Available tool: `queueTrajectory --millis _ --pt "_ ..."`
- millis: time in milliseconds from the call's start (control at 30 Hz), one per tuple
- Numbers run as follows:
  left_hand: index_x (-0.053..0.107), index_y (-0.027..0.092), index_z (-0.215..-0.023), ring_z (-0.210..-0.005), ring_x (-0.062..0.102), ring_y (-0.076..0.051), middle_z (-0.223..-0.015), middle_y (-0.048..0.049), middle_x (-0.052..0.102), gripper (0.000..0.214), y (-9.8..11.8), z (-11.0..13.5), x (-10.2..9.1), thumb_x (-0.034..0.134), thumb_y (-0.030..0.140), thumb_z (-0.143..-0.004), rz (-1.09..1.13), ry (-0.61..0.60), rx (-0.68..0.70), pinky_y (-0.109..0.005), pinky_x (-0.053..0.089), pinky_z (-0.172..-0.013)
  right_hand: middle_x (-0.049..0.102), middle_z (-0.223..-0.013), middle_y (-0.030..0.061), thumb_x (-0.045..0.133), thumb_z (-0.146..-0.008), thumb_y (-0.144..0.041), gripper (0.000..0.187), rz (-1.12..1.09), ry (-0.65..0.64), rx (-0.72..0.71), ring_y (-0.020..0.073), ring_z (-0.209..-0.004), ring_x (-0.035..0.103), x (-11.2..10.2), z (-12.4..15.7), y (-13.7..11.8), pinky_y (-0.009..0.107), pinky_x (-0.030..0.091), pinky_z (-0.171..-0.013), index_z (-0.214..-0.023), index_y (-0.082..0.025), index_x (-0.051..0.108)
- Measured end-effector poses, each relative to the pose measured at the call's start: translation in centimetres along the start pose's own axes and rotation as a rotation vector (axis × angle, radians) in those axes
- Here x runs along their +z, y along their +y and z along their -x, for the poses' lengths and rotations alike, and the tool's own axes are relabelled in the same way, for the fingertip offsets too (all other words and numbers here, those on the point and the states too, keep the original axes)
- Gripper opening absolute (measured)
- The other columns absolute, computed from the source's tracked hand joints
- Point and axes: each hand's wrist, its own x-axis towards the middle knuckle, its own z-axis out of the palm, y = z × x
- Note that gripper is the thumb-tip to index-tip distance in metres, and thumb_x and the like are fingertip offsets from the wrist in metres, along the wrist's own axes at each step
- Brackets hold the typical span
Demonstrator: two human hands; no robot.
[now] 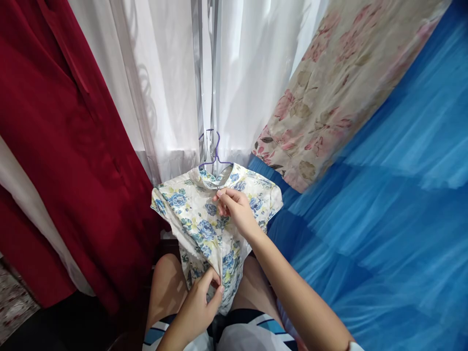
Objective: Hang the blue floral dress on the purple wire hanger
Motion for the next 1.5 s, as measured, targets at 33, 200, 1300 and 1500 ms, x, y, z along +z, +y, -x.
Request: queueTrajectory --millis 33,200,1300,1500 --pt "0.051 0.020 -0.090 -0.086 0.059 -0.016 -0.088 -0.0030 0.060 0.010 0.0 0.0 0.1 0.045 0.025 -0.097 0.006 -0.007 0.005 -0.025 0.042 -0.080 0.052 -0.046 -0.0037 0.055 -0.089 -0.042 0.029 0.001 0.007 -0.002 0.0114 -0.043 0.041 0.0 0.1 0.0 0.025 0.033 -0.047 -0.073 -0.020 0.062" --pt "0.049 0.020 -0.090 -0.085 0.058 -0.016 -0.088 -0.0030 0.059 0.011 -0.5 0.1 1.0 0.044 0.026 -0.098 0.043 -0.010 0.024 -0.025 0.042 -0.079 0.051 -0.047 -0.0037 0.056 -0.090 -0.042 0.028 0.002 0.026 0.003 0.0115 -0.043 0.041 -0.3 0.5 0.8 0.025 0.032 -0.047 -0.074 -0.020 0.062" --pt "0.049 0.027 -0.139 -0.077 0.058 -0.013 -0.087 -0.0008 0.061 0.041 9.3 -11.2 -9.4 0.052 0.027 -0.098 0.026 0.485 0.452 -0.025 0.047 -0.073 0.052 -0.046 -0.0045 0.056 -0.090 -0.038 0.028 -0.049 0.047 -0.100 0.0084 -0.042 0.041 -0.6 0.0 -2.4 0.022 0.029 -0.045 -0.072 -0.017 0.063" --pt "0.066 0.018 -0.089 -0.076 0.057 -0.014 -0.084 -0.0028 0.064 0.018 11.6 -15.0 -10.9 0.052 0.025 -0.098 -0.305 0.505 0.603 -0.027 0.044 -0.071 0.048 -0.046 -0.0049 0.053 -0.091 -0.038 0.030 0.154 0.018 -0.111 0.0095 -0.043 0.039 -1.3 -0.1 -2.1 0.024 0.029 -0.047 -0.071 -0.017 0.062"
